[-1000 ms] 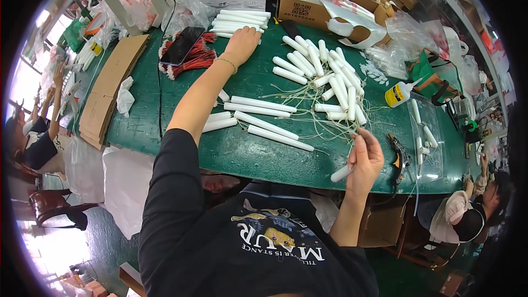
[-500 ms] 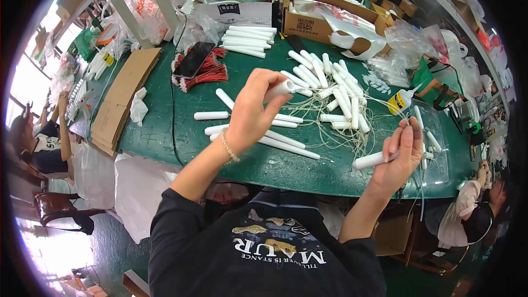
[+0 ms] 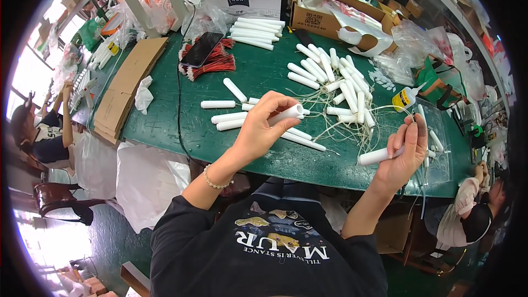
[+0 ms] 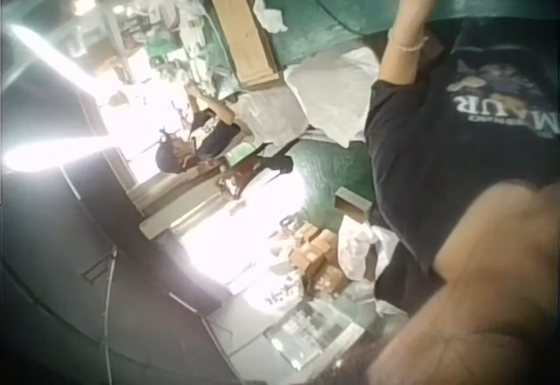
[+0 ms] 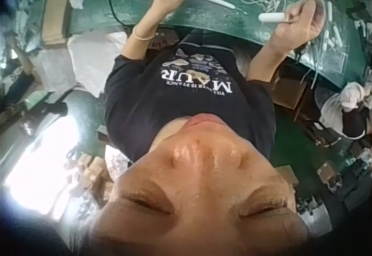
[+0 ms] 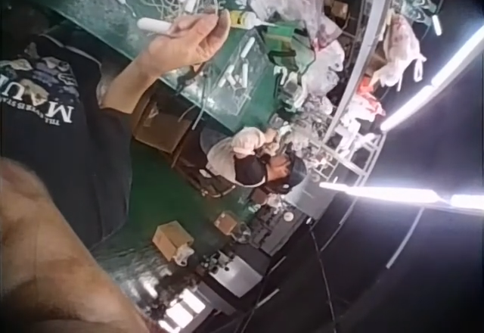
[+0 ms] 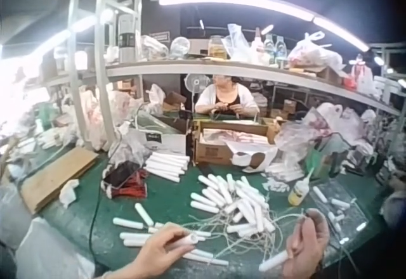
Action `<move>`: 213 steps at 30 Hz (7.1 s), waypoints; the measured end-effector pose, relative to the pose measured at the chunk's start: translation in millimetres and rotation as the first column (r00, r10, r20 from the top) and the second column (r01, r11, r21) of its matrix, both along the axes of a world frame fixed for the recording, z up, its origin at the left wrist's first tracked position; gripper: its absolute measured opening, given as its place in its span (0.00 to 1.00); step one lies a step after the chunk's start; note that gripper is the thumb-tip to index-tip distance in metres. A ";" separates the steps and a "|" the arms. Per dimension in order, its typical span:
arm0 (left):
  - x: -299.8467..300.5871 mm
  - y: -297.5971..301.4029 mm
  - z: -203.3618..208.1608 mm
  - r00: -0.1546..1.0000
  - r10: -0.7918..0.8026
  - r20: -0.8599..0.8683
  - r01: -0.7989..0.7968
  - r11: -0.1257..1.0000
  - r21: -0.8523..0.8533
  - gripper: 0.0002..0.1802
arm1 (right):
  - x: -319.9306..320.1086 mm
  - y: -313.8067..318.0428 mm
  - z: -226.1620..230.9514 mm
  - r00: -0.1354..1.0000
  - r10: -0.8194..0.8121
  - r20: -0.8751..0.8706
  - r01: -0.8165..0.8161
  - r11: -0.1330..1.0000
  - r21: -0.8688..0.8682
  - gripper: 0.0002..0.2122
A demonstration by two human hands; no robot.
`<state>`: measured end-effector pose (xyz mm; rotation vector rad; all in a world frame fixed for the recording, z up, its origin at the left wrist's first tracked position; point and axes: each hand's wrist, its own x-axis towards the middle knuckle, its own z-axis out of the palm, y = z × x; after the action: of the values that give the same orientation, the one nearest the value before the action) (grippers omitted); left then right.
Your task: The worker is manually assembling small white cylindrical components with long thin wires attached.
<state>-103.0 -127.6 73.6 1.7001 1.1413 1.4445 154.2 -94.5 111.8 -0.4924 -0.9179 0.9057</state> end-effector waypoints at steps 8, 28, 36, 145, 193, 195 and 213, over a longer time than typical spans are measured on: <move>4.9 -9.4 -1.8 0.996 -0.075 0.042 0.078 0.994 -0.073 0.15 | -3.6 5.7 1.9 1.000 0.001 0.005 -0.001 1.000 0.006 0.09; -2.9 -19.6 -2.6 0.952 -0.303 -0.039 0.288 0.934 -0.211 0.16 | 0.1 9.3 -14.0 0.990 0.102 0.101 -0.098 0.994 -0.050 0.10; -7.8 -19.9 -6.3 0.911 -0.380 0.161 0.411 0.870 -0.273 0.17 | 2.5 14.7 -17.9 0.991 0.101 0.093 -0.097 0.994 -0.050 0.10; 66.9 28.8 -65.9 0.801 -0.030 -0.597 0.293 0.890 0.349 0.09 | -35.4 -12.2 -93.2 0.986 -0.003 0.166 0.054 0.950 -0.306 0.12; -46.4 42.8 -63.7 0.462 0.086 -0.883 0.045 0.992 0.120 0.44 | -41.6 149.7 -128.7 -0.060 -0.486 0.872 -0.353 0.827 0.437 0.12; -47.5 43.7 -64.6 0.461 0.085 -0.883 0.037 0.993 0.114 0.44 | -37.9 159.4 -123.3 -0.135 -0.382 0.914 -0.378 0.873 0.309 0.12; -56.2 43.8 -72.6 0.497 0.146 -0.856 0.038 0.981 0.190 0.42 | -22.5 173.0 -116.5 -0.111 -0.394 0.912 -0.319 0.883 0.343 0.10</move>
<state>-159.2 -83.8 1.0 2.6921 1.5908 0.6314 131.7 78.5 -4.7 -0.7707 -2.5588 -0.0931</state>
